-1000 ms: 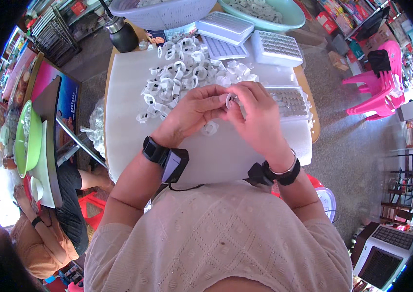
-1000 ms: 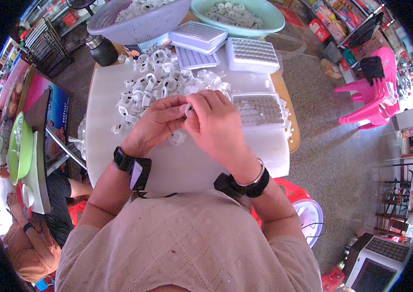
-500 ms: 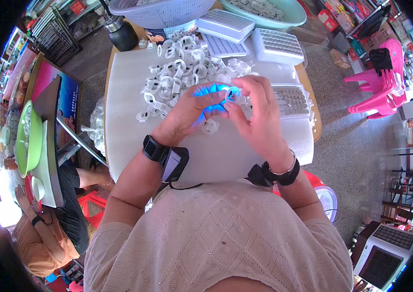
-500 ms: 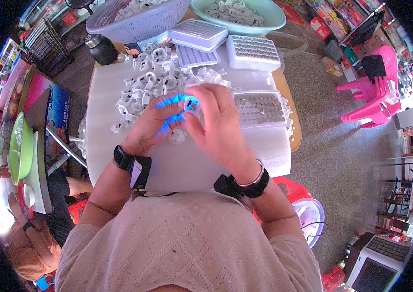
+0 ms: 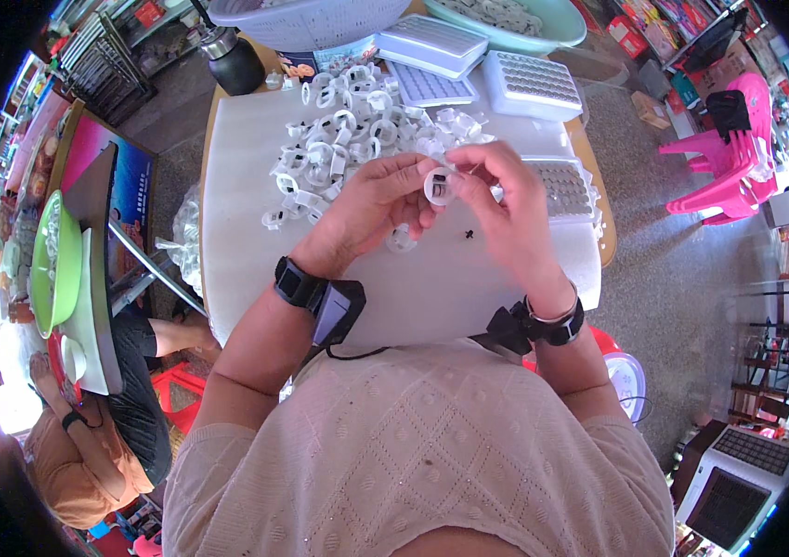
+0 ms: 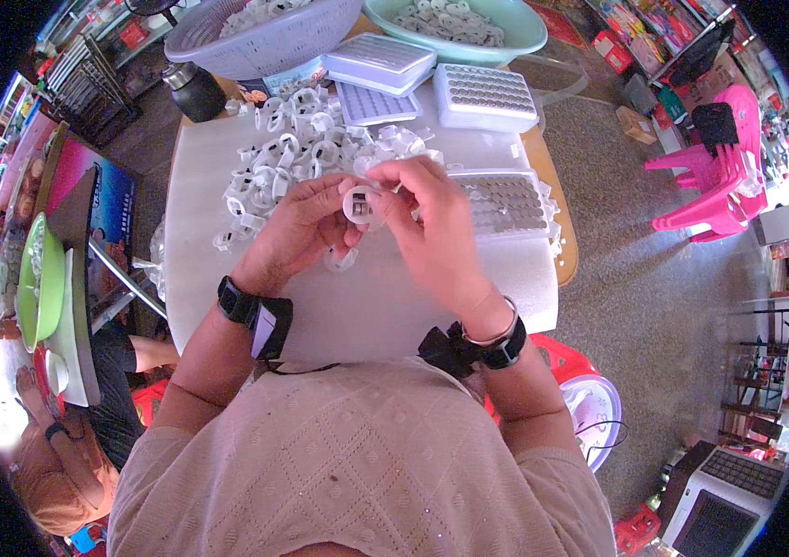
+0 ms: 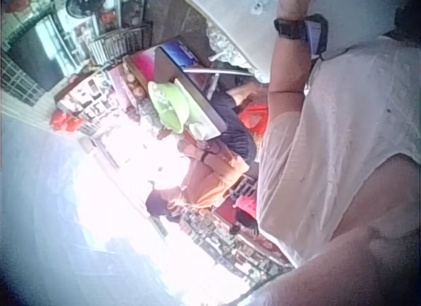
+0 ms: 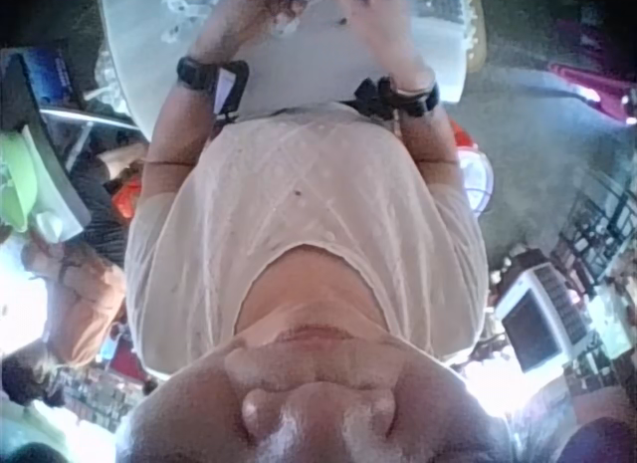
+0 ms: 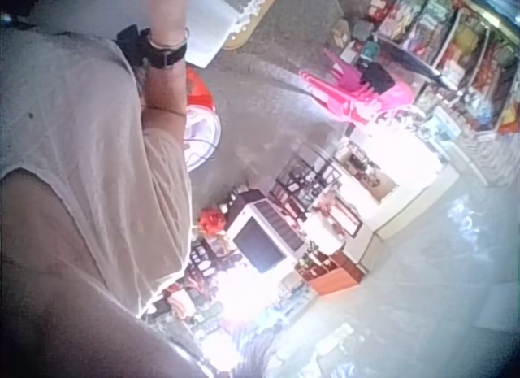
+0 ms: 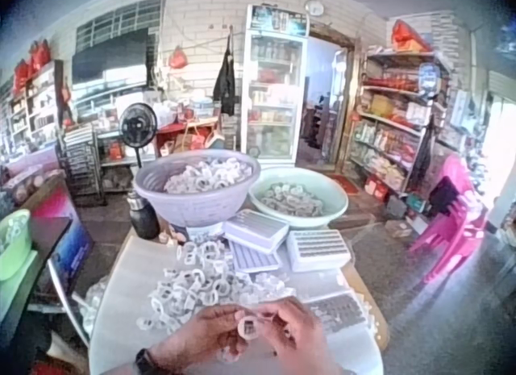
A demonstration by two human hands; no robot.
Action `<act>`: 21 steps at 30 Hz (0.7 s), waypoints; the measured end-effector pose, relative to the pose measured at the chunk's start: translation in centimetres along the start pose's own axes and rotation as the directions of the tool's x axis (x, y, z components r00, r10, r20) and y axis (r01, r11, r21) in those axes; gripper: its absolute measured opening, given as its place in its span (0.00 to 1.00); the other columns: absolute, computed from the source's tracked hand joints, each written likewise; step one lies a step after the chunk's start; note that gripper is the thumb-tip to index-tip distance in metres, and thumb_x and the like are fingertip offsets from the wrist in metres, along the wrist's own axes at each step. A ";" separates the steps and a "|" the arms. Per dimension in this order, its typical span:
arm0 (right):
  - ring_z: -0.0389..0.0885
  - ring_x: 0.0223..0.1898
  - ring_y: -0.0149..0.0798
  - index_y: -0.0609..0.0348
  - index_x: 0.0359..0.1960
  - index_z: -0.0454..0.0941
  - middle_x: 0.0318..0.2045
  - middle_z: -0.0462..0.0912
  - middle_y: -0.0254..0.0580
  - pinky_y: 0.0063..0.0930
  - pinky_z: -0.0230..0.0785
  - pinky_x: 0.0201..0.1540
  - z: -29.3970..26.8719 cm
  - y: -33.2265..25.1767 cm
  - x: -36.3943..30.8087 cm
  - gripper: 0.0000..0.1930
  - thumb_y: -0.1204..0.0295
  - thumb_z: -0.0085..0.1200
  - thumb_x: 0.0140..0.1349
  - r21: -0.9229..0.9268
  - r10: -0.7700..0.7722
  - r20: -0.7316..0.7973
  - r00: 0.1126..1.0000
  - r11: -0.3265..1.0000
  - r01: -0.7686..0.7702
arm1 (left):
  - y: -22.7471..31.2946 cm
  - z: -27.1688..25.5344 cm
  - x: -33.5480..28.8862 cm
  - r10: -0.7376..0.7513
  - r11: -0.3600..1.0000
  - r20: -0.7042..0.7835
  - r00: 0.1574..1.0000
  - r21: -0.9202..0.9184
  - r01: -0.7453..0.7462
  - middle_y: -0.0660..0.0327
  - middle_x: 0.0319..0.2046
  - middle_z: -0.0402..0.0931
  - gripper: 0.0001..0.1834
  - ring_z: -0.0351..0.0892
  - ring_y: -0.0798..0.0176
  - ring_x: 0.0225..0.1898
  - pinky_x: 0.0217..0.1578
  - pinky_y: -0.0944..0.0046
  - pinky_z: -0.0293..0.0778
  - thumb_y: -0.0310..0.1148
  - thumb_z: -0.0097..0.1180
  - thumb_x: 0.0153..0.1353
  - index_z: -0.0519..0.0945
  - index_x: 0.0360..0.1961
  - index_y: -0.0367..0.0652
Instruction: Manually assembling small white and clear plastic components at a work table.
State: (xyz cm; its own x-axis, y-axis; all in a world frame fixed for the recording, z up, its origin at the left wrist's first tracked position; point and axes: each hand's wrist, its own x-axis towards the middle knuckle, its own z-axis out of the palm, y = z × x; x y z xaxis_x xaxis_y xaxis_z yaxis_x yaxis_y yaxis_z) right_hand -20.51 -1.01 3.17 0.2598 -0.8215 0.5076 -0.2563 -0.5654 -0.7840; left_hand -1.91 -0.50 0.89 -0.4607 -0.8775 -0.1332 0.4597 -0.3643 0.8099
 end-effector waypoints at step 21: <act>0.75 0.32 0.44 0.56 0.33 0.78 0.28 0.78 0.42 0.34 0.69 0.37 -0.2 2.8 -1.2 0.07 0.75 0.55 0.51 -0.380 0.009 0.084 0.996 0.924 0.024 | 0.3 -0.6 0.3 0.284 0.953 -0.136 0.949 -0.069 -0.295 0.53 0.39 0.77 0.16 0.79 0.62 0.36 0.36 0.65 0.77 0.28 0.46 0.65 0.71 0.51 0.29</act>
State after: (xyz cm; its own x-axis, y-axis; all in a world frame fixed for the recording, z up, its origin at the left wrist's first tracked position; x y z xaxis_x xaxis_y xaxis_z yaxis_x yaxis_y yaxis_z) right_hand -21.69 -1.63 0.47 0.3351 -0.8175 0.4684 -0.5850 -0.5703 -0.5767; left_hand -1.50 -1.00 0.74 -0.2033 -0.9788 0.0258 0.6262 -0.1097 0.7719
